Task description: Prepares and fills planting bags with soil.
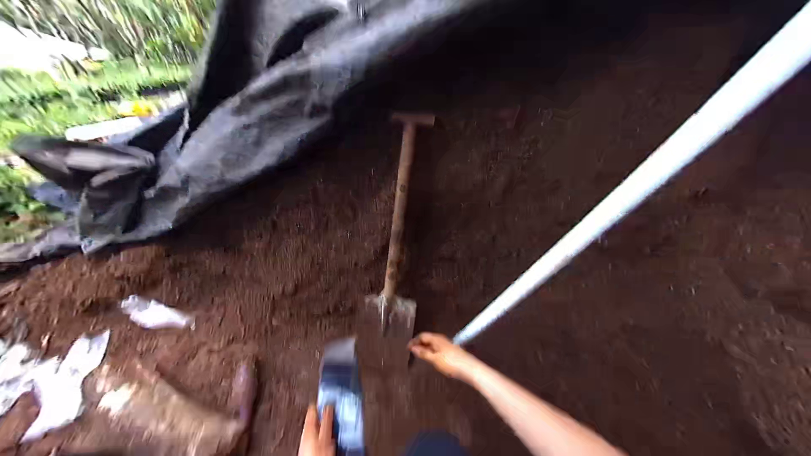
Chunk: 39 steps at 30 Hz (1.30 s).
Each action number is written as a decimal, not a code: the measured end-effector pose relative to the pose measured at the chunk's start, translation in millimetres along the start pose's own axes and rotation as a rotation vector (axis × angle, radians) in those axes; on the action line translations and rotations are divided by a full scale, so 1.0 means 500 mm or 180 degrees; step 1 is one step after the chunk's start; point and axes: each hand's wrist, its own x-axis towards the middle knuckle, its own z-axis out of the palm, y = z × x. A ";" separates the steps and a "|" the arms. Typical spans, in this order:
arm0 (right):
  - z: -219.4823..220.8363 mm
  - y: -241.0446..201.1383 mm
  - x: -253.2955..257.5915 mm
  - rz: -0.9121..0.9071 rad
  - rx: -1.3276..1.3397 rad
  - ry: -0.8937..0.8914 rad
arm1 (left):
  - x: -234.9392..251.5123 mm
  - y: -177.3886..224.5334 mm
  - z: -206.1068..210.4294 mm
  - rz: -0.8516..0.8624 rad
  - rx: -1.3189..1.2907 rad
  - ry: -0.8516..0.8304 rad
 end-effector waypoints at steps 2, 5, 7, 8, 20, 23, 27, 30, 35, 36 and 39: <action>0.004 0.054 -0.128 0.0177 -0.0061 -0.0128 | 0.031 -0.048 0.065 -0.0020 -0.0280 0.0027; -0.019 0.165 -0.291 0.0446 -0.0248 0.0015 | 0.082 -0.158 0.135 -0.0631 0.0131 0.0226; -0.039 0.243 -0.403 0.0771 -0.0338 0.0268 | 0.074 -0.219 0.154 -0.1002 0.1147 0.0313; -0.046 0.286 -0.465 0.0976 -0.0325 0.0416 | 0.053 -0.248 0.163 -0.0938 0.1593 0.0278; 0.013 0.480 -0.857 0.2384 0.0884 0.2048 | -0.104 -0.435 0.122 0.0354 0.2981 -0.1890; 0.034 0.478 -0.849 0.2292 0.0843 0.1921 | -0.104 -0.423 0.105 0.0179 0.3091 -0.1908; 0.029 0.449 -0.841 0.2115 0.0591 0.1635 | -0.093 -0.400 0.095 0.0125 0.3097 -0.2011; 0.018 0.429 -0.831 0.1903 0.0574 0.1591 | -0.084 -0.388 0.085 0.0112 0.3248 -0.2170; 0.006 0.404 -0.792 0.1477 0.0710 0.1518 | -0.077 -0.321 0.089 -0.0183 0.3294 -0.2029; 0.003 0.393 -0.781 0.1427 0.0713 0.1430 | -0.080 -0.304 0.092 -0.0166 0.3211 -0.2003; 0.013 0.350 -0.738 0.1332 0.0881 0.1277 | -0.107 -0.222 0.109 0.0195 0.2440 -0.1705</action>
